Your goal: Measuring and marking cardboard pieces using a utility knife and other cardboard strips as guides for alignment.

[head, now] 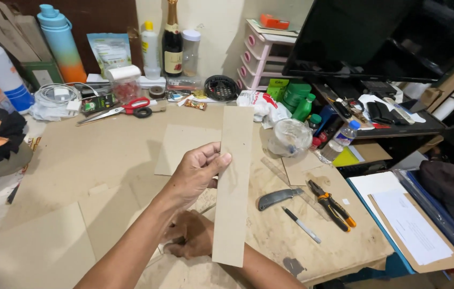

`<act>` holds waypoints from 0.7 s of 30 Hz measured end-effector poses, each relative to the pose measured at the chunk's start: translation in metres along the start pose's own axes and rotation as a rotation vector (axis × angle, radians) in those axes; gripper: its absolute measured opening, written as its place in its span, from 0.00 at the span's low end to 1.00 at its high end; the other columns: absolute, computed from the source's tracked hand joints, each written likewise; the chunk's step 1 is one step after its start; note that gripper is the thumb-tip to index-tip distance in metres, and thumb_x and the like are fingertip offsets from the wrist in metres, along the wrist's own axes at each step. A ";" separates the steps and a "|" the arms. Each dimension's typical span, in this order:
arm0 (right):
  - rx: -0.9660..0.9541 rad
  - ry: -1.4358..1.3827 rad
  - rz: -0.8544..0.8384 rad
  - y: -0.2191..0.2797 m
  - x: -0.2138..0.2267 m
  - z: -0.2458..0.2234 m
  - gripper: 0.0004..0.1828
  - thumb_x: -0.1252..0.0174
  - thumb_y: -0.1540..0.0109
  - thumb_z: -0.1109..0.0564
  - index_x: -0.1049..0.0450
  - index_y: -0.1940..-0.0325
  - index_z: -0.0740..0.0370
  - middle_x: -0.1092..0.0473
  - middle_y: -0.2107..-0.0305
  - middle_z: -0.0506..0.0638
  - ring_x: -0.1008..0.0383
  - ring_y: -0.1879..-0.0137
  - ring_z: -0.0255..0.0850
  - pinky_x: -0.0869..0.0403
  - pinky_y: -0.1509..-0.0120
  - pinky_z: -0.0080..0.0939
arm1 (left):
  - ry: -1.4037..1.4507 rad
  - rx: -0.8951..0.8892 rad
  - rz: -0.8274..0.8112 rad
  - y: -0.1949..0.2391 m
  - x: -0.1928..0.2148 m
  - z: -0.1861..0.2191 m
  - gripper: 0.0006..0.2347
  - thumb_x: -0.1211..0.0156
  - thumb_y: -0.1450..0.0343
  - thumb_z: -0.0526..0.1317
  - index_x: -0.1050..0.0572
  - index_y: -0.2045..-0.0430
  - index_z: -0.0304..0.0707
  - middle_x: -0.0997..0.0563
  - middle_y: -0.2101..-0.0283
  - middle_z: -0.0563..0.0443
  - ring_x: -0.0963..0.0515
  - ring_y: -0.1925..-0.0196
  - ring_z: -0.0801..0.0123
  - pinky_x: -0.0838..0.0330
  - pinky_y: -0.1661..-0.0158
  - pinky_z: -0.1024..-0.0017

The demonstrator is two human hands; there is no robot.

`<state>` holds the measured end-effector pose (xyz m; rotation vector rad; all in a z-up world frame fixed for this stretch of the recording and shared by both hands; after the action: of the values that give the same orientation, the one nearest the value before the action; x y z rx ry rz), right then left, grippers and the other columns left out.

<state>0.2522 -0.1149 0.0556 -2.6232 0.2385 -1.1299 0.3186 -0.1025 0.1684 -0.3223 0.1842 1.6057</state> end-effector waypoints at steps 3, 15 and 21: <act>-0.071 0.080 -0.033 0.008 -0.017 0.033 0.27 0.50 0.35 0.35 0.18 0.53 0.56 0.24 0.63 0.51 0.23 0.58 0.49 0.27 0.49 0.47 | 0.026 -0.028 -0.007 0.006 0.003 0.003 0.12 0.40 0.27 0.42 0.21 0.55 0.36 0.17 0.67 0.54 0.19 0.65 0.76 0.17 0.65 0.69; 0.152 0.083 0.010 -0.001 -0.008 0.020 0.11 0.34 0.41 0.50 0.17 0.62 0.59 0.24 0.63 0.56 0.23 0.56 0.58 0.24 0.50 0.57 | -0.553 -0.120 0.711 0.142 0.203 -0.018 0.27 0.37 0.28 0.37 0.36 0.31 0.40 0.19 0.56 0.31 0.15 0.55 0.46 0.18 0.55 0.57; -0.024 0.148 -0.071 -0.005 -0.010 0.014 0.12 0.32 0.43 0.51 0.16 0.57 0.56 0.24 0.62 0.56 0.24 0.55 0.61 0.25 0.49 0.60 | -0.654 0.196 0.961 0.225 0.268 -0.040 0.24 0.41 0.26 0.42 0.35 0.31 0.53 0.16 0.54 0.47 0.14 0.56 0.62 0.19 0.55 0.65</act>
<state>0.2558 -0.1048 0.0413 -2.5892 0.1914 -1.3555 0.0885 0.1243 0.0282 0.5399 -0.0269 2.5186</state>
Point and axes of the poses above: each hand's wrist, its own y-axis away from the middle knuckle, its own x-axis out of the back of the hand, z = x × y, the point moved 9 cm from there along -y, towards the middle knuckle
